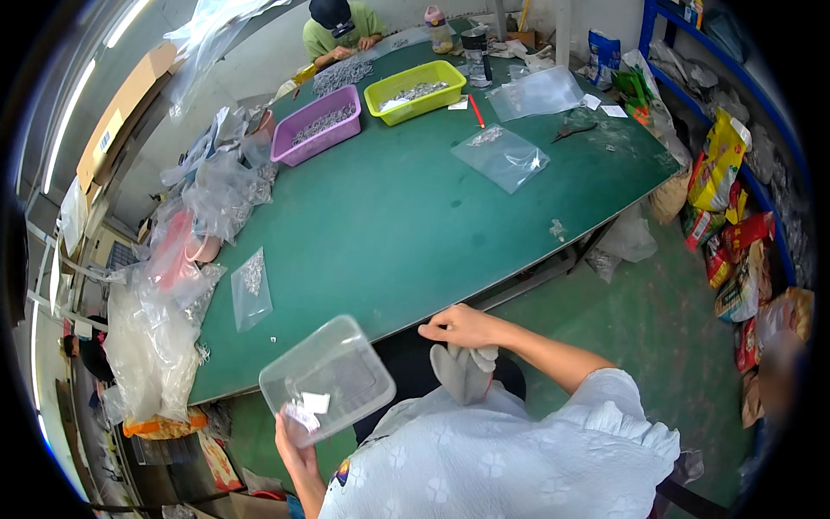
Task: The person handles small metallic components on a green worktable, placing them into clear plastic bags and resealing them. They wipe the table surface with a cloth, move bags between the table and a nearby shelf, and continue sorting and bagging components.
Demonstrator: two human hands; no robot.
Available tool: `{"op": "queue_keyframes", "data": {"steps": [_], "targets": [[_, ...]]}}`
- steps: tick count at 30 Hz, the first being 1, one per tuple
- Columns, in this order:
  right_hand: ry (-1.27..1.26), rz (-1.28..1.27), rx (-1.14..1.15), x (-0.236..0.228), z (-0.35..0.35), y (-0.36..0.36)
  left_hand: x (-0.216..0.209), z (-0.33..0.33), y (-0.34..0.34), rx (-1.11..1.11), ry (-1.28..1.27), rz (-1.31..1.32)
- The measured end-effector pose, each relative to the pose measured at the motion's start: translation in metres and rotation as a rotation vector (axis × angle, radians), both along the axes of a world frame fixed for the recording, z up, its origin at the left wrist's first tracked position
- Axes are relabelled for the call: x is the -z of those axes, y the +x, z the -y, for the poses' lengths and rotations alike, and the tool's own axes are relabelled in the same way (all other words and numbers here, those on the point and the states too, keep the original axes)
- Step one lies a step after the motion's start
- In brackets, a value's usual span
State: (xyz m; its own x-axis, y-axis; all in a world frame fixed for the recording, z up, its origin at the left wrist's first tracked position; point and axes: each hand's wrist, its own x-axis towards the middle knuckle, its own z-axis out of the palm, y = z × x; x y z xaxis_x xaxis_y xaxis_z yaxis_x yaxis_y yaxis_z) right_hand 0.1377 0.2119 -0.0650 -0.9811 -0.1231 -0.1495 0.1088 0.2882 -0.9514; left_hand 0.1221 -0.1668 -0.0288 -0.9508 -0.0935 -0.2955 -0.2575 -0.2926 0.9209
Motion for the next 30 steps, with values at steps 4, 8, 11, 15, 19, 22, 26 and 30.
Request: {"op": "queue_keyframes", "data": {"steps": [4, 8, 11, 15, 19, 22, 26, 30], "targets": [[-0.07, 0.063, -0.065, -0.03, -0.011, -0.006, -0.029, -0.069, -0.051, 0.222, 0.075, -0.058], [-0.229, -0.064, 0.095, -0.042, -0.061, 0.01, -0.047, -0.147, -0.094, 0.385, 0.036, -0.119], [-0.436, 0.089, 0.317, -0.06, -0.099, 0.035, -0.049, -0.195, -0.113, 0.467, -0.021, -0.152], [-0.194, -0.013, 0.492, -0.077, -0.132, 0.056, -0.052, -0.271, -0.127, 0.679, -0.015, -0.146], [-0.05, 0.1, 0.666, -0.08, -0.165, 0.061, -0.056, -0.33, -0.143, 0.888, -0.025, -0.071], [0.037, 0.06, 0.81, -0.078, -0.205, 0.059, -0.058, -0.353, -0.149, 0.936, -0.095, -0.162], [0.181, -0.014, 0.996, -0.07, -0.286, 0.037, -0.04, -0.347, -0.162, 0.958, -0.135, -0.217], [0.317, -0.104, 1.216, -0.052, -0.37, -0.01, -0.024, -0.322, -0.161, 0.955, -0.162, -0.23]]}}
